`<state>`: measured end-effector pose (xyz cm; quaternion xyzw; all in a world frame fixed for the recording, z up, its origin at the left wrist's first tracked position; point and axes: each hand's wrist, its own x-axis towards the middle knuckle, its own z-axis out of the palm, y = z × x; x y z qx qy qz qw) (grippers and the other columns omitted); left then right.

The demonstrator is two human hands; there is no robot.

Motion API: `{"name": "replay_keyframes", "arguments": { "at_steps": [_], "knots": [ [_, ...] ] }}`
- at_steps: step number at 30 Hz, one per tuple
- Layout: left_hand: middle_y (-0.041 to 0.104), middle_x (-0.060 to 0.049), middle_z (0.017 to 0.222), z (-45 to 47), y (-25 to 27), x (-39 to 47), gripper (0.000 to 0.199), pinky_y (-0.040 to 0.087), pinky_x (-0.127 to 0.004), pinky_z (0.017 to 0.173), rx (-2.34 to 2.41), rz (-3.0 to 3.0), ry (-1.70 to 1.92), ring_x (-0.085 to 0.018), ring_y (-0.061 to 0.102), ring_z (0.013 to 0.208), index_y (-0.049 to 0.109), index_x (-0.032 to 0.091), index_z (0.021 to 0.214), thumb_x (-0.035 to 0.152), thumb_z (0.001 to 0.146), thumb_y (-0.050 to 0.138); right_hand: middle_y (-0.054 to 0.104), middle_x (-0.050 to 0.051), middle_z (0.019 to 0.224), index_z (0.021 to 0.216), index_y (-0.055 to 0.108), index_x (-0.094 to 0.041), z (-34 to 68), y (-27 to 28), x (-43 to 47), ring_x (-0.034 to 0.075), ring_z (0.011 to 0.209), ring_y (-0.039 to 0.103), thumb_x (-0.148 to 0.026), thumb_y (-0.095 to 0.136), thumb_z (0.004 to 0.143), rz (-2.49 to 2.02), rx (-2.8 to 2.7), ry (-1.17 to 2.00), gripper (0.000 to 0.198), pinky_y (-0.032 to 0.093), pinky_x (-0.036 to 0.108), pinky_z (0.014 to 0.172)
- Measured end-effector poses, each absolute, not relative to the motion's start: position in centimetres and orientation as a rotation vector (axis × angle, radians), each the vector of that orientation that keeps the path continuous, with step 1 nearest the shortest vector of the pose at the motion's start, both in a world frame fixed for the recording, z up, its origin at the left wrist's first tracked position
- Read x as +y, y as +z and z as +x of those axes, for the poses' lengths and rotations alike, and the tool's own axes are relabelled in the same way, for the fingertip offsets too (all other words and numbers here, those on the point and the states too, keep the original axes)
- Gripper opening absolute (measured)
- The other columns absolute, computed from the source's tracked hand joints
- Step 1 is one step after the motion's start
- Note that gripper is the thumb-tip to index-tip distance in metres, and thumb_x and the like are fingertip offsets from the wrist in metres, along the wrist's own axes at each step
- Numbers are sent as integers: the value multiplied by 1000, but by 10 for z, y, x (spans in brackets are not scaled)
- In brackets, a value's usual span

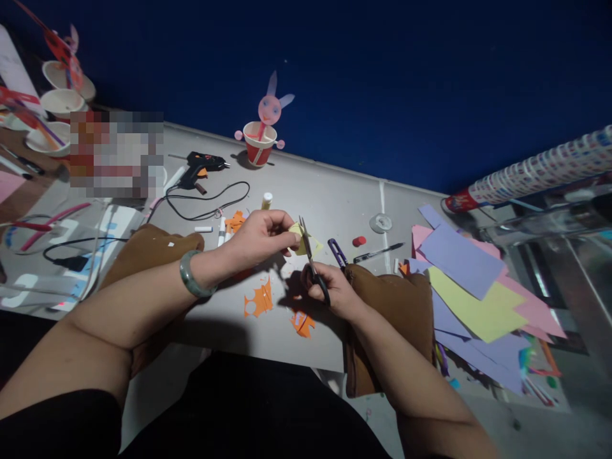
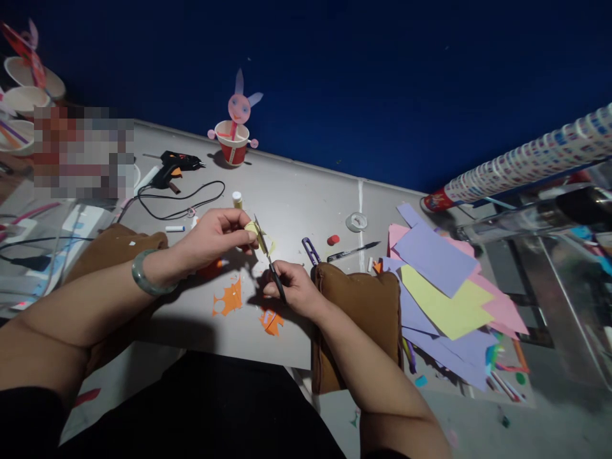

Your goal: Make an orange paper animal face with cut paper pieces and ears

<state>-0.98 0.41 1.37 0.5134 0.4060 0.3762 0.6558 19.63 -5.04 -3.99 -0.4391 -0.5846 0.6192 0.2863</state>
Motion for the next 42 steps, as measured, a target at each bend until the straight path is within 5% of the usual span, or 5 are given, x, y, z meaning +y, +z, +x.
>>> {"name": "replay_keyframes", "arguments": {
  "at_steps": [42],
  "knots": [
    [65,1,67,-5,7,-3,9,52,-20,59,894,1118,829,-8,62,61,61,15,71,18,77,67,48,-4,63,68,53,-18,197,-44,-51,10,60,39,-79,75,66,-1137,-1569,1634,64,33,26,59]
  ]
}}
